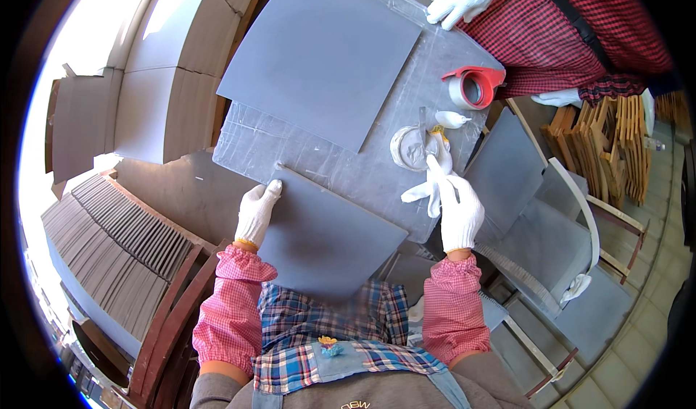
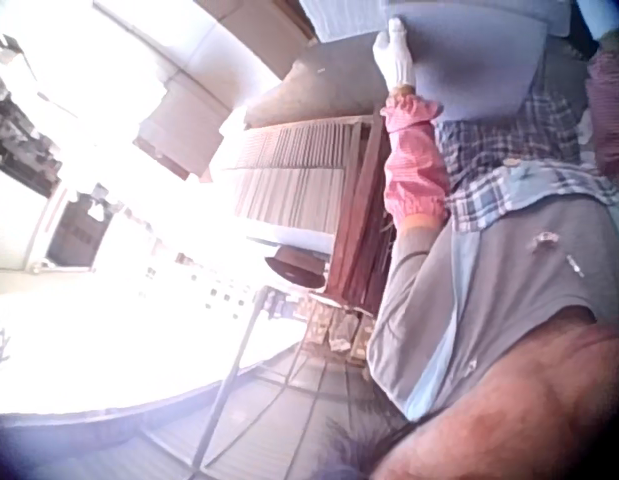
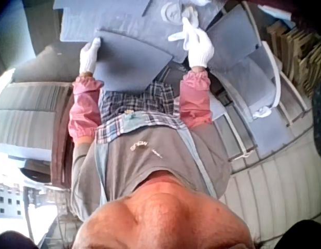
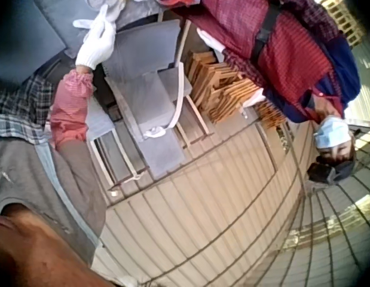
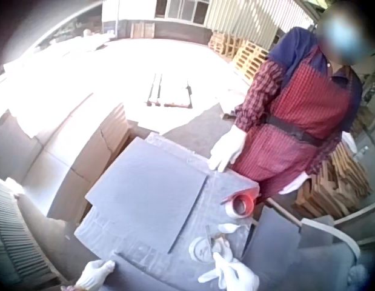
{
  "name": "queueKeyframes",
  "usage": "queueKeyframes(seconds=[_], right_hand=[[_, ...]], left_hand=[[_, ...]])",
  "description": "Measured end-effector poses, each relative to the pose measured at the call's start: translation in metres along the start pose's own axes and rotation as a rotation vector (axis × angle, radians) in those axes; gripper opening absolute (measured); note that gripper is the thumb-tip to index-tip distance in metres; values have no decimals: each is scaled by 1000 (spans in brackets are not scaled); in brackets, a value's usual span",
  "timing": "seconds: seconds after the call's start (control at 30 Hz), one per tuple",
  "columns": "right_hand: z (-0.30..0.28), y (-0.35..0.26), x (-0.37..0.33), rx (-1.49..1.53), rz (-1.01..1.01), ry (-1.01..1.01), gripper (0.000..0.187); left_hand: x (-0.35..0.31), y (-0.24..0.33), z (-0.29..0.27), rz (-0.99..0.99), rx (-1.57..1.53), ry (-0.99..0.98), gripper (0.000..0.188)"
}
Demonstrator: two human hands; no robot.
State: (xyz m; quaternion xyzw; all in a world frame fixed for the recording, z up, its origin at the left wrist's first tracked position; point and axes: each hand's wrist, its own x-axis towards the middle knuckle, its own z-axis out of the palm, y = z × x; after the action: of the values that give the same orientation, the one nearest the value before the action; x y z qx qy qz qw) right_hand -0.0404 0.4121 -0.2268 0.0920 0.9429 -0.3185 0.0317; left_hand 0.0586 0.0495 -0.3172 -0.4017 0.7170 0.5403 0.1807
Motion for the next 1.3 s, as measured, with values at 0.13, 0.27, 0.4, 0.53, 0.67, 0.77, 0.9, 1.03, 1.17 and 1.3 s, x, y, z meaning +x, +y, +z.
queueKeyframes(seconds=[0.13, 0.27, 0.4, 0.53, 0.67, 0.77, 0.9, 1.03, 1.17, 1.3], right_hand=[[10, -1, 7, -48, -39, -16, 27], [-3, 14, 21, -192, 13, 3, 37], [-10, 35, 62, -34, -8, 37, 43], [13, 34, 105, 109, 6, -72, 45], [39, 45, 125, 130, -187, -52, 42], [35, 42, 117, 261, -48, -79, 37], [0, 16, 84, 297, -75, 11, 36], [-22, -25, 38, 445, -150, -69, 38], [24, -40, 2, 685, -136, -428, 33], [81, -68, -12, 329, -433, -506, 33]], left_hand=[[-2, 3, -3, -38, -3, -16, 55], [0, -6, -2, 2, -66, -10, 54], [1, -3, 0, 0, -11, -18, 54], [-1, -1, -1, -11, 15, -1, 54], [0, -2, -1, -19, 7, -20, 58], [-2, 2, -3, -2, 42, -17, 61], [-5, 6, -6, -55, 50, -40, 62], [-7, 5, -6, -77, 54, -31, 61], [-8, 10, -8, -102, 78, -76, 63], [-3, 0, -4, -92, 76, -36, 63]])
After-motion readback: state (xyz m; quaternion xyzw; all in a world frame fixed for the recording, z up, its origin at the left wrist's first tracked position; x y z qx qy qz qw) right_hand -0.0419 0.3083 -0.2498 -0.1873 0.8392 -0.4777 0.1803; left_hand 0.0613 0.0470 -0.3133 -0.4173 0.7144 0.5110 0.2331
